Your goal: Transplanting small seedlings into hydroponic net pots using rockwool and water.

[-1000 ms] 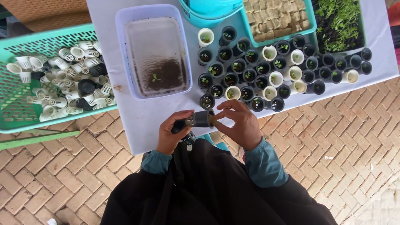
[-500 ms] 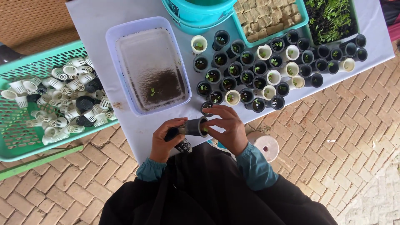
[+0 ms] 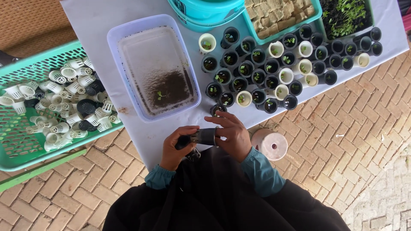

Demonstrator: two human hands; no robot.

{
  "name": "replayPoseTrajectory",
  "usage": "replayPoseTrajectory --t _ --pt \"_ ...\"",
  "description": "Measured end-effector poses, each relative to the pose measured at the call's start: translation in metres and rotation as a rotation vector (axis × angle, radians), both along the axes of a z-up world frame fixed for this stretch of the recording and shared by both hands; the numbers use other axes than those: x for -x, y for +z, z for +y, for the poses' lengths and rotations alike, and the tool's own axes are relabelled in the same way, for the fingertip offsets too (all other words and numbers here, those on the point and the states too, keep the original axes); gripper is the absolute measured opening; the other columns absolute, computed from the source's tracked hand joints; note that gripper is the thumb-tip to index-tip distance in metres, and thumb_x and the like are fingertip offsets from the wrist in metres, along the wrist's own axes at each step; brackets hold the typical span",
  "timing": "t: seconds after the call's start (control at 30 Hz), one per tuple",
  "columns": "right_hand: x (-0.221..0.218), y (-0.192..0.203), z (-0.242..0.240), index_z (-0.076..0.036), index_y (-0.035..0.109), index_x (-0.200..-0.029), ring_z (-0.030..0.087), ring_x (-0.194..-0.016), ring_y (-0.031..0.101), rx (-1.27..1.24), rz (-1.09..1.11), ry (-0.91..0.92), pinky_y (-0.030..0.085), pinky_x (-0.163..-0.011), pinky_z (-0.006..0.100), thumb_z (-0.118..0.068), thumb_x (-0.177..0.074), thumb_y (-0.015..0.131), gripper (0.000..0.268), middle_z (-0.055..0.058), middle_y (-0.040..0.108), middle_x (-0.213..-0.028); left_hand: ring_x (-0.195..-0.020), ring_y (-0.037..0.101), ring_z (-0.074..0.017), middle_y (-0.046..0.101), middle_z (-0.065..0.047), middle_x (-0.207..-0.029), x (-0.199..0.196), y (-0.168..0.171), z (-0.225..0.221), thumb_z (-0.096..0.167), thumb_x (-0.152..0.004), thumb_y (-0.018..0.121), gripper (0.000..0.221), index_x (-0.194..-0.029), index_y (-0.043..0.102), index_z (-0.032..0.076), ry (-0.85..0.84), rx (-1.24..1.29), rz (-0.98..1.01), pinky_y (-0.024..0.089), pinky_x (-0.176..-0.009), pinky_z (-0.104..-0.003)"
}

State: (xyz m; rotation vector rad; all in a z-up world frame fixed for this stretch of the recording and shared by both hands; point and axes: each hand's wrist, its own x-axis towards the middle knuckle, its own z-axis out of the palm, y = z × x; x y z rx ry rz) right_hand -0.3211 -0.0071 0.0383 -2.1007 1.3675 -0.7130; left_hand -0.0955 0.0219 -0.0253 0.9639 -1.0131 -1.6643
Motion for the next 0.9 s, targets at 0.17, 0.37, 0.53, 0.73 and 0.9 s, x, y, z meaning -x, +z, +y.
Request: replayPoseTrajectory --t 0.17,0.37,0.53,0.73,0.9 --pt "-0.007 -0.002 -0.004 -0.013 0.082 -0.088 0.031 -0.133 0.058 -0.023 -0.004 0.061 0.053 -0.102 0.042 -0.005 -0.068 0.083 0.021 -0.002 0.07 -0.134 -0.119 0.065 -0.0172 0.067 -0.011 -0.135 -0.008 -0.01 -0.001 -0.014 -0.084 0.067 0.04 -0.12 0.068 0.003 -0.015 0.011 0.003 0.056 -0.098 -0.031" --pt "0.004 0.005 -0.023 -0.008 0.078 -0.099 0.029 -0.127 0.066 -0.182 -0.165 0.134 0.055 -0.103 0.04 -0.009 -0.083 0.081 0.016 0.009 0.07 -0.134 -0.125 0.063 -0.019 0.067 -0.013 -0.137 -0.016 -0.011 -0.013 -0.015 -0.084 0.065 0.043 -0.123 0.067 0.002 0.055 0.008 0.005 0.053 -0.105 -0.032" --pt "-0.029 0.043 -0.039 -0.005 0.07 -0.107 0.026 -0.115 0.069 -0.182 -0.303 0.094 0.06 -0.093 0.035 -0.02 -0.077 0.089 0.039 0.017 0.06 -0.138 -0.127 0.062 -0.0196 0.065 -0.014 -0.139 -0.027 -0.016 -0.041 -0.014 -0.086 0.065 0.044 -0.127 0.064 0.001 0.133 0.032 0.087 0.052 -0.105 -0.032" --pt "-0.051 0.043 -0.053 -0.005 0.058 -0.129 0.022 -0.107 0.074 -0.005 -0.358 -0.093 0.062 -0.088 0.033 -0.014 -0.077 0.09 0.062 0.01 0.066 -0.127 -0.123 0.061 -0.0176 0.063 -0.013 -0.14 -0.038 0.031 -0.073 -0.008 -0.092 0.065 0.045 -0.135 0.059 0.003 0.139 0.143 -0.072 0.05 -0.105 -0.031" --pt "0.0 0.091 -0.028 -0.006 0.055 -0.142 0.025 -0.121 0.067 0.145 -0.227 -0.163 0.063 -0.097 0.036 0.0 -0.074 0.087 0.075 0.014 0.062 -0.136 -0.098 0.072 -0.0154 0.072 -0.009 -0.106 -0.034 0.029 -0.064 0.004 -0.104 0.065 0.019 -0.122 0.06 0.003 0.288 0.146 -0.301 0.058 -0.09 -0.029"
